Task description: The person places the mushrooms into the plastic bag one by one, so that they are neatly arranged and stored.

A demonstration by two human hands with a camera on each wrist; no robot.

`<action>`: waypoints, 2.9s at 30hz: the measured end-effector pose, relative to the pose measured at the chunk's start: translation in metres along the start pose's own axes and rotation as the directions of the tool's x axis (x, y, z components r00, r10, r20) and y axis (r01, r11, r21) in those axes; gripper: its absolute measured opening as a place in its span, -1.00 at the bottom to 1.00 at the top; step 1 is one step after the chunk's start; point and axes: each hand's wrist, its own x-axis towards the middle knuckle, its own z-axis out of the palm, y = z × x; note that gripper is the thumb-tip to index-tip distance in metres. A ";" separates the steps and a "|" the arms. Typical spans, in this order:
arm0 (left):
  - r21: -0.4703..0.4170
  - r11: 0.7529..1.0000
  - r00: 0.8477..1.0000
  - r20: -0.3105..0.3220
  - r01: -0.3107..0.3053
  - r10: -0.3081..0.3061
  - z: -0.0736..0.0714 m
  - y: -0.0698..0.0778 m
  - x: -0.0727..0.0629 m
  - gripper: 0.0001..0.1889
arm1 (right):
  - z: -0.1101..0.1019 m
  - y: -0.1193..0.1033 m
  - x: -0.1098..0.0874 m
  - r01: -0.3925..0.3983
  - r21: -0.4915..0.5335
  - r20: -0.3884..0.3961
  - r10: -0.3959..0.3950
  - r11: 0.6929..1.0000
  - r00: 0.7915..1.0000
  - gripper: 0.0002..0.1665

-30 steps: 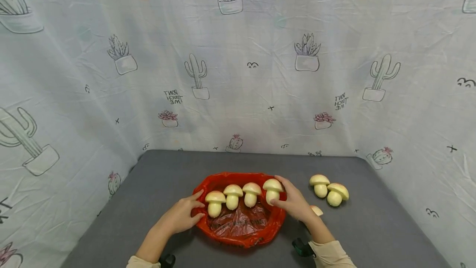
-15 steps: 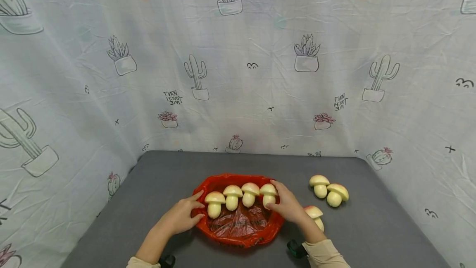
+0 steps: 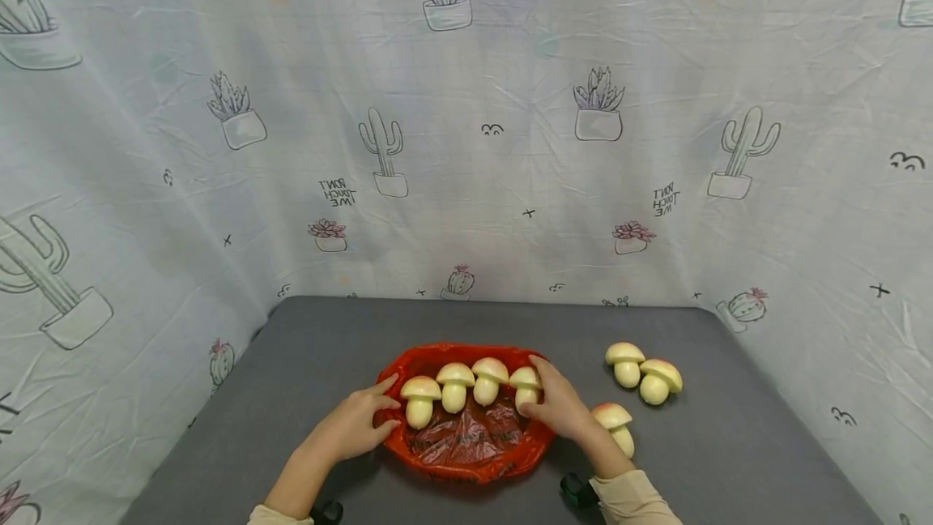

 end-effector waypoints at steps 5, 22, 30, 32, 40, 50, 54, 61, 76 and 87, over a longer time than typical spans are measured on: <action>0.006 1.000 1.000 -0.004 -0.002 0.002 0.000 0.001 0.000 -0.72 | -0.016 -0.005 -0.002 0.004 0.042 -0.040 -0.002 0.999 0.999 -0.12; 0.000 1.000 1.000 0.007 0.003 -0.003 -0.001 0.001 0.000 -0.72 | -0.095 0.025 -0.030 -0.048 0.183 -0.144 0.075 0.982 0.987 -0.12; -0.005 1.000 1.000 0.016 -0.007 0.007 -0.001 0.000 0.001 -0.72 | -0.126 0.056 -0.053 -0.138 0.108 -0.212 0.158 0.985 0.964 -0.07; -0.004 1.000 1.000 0.013 -0.010 0.010 -0.002 -0.001 0.001 -0.73 | -0.131 0.064 -0.058 -0.170 0.106 -0.212 0.189 0.980 0.959 -0.03; -0.007 1.000 1.000 0.019 -0.003 0.004 -0.001 -0.001 0.002 -0.72 | -0.140 0.096 -0.066 -0.320 0.032 -0.160 0.321 0.947 0.934 0.14; -0.019 1.000 0.999 0.036 0.002 -0.002 -0.001 0.001 0.002 -0.72 | -0.136 0.121 -0.058 -0.436 0.008 -0.063 0.435 0.900 0.898 0.27; -0.014 1.000 1.000 0.031 0.001 -0.001 -0.002 0.002 0.002 -0.72 | -0.134 0.123 -0.056 -0.421 -0.006 -0.058 0.420 0.907 0.906 0.23; -0.002 1.000 1.000 0.024 0.002 -0.002 -0.002 0.001 0.002 -0.72 | -0.131 0.124 -0.056 -0.382 -0.030 -0.077 0.379 0.924 0.922 0.14; -0.001 1.000 1.000 0.014 -0.002 0.002 -0.001 0.001 0.003 -0.73 | -0.132 0.127 -0.053 -0.396 -0.042 -0.088 0.392 0.917 0.916 0.12; -0.013 1.000 1.000 0.022 0.002 -0.002 -0.001 0.000 0.002 -0.72 | -0.135 0.122 -0.061 -0.391 -0.034 -0.132 0.384 0.920 0.914 0.11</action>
